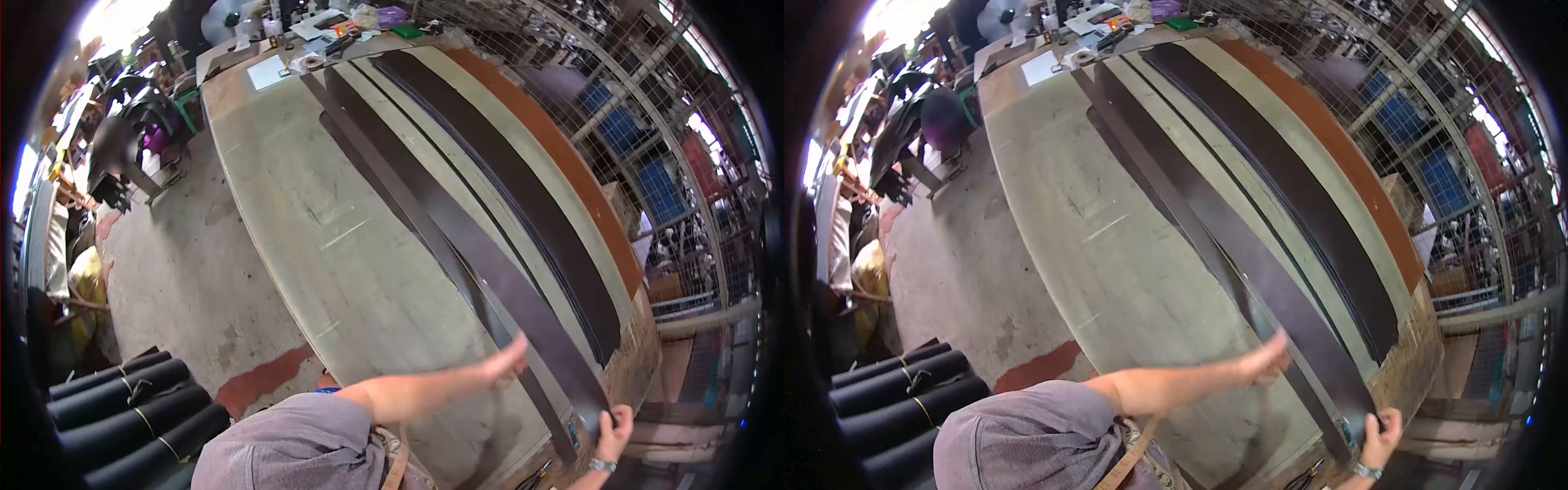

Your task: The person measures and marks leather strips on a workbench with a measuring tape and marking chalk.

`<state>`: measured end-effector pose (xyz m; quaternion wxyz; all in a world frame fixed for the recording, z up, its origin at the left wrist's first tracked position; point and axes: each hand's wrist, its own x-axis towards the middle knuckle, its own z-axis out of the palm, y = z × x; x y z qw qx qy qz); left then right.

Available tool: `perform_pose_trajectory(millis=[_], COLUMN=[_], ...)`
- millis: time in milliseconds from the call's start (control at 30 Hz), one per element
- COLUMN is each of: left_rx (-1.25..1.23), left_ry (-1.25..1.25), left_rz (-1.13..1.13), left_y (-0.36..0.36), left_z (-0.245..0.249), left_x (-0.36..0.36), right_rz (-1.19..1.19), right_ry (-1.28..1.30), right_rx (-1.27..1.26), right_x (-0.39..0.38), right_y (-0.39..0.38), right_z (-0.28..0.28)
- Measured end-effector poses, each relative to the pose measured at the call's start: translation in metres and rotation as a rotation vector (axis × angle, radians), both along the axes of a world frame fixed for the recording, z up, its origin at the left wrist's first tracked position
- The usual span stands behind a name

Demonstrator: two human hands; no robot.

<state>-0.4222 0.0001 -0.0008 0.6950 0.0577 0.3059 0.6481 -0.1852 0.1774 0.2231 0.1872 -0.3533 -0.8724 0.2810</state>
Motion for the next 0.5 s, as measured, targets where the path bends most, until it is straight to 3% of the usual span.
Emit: perform_pose_trajectory(millis=[33, 100, 167, 200, 267, 333, 433, 500], left_rx=[0.242, 0.284, 0.492, 0.569, 0.552, 0.355, 0.367, 0.27], left_ry=[-0.258, -0.419, -0.726, -0.541, -0.257, -0.133, 0.118, 0.095], left_rz=[0.116, 0.631, 0.791, 0.915, 0.896, 0.922, 0.874, 0.97], left_y=[-0.009, -0.036, -0.079, -0.088, -0.126, -0.156, -0.204, -0.233], left_z=[0.006, 0.065, 0.09, 0.075, 0.063, 0.052, 0.042, 0.059], left_x=[-0.042, -0.126, -0.203, -0.239, -0.29, -0.325, -0.365, -0.379], right_rz=[-0.041, -0.067, -0.312, -0.382, -0.451, -0.379, -0.523, -0.644], right_ry=[0.017, 0.065, 0.085, 0.103, -0.003, 0.098, -0.001, -0.016], right_rx=[0.058, 0.014, -0.073, -0.098, -0.084, -0.115, -0.091, -0.14], right_x=[0.006, 0.052, 0.058, 0.075, 0.117, 0.195, 0.301, 0.358], right_y=[-0.026, -0.035, -0.086, -0.097, -0.103, -0.072, -0.042, -0.045], right_z=[0.032, 0.059, 0.088, 0.088, 0.075, 0.025, -0.063, -0.122])
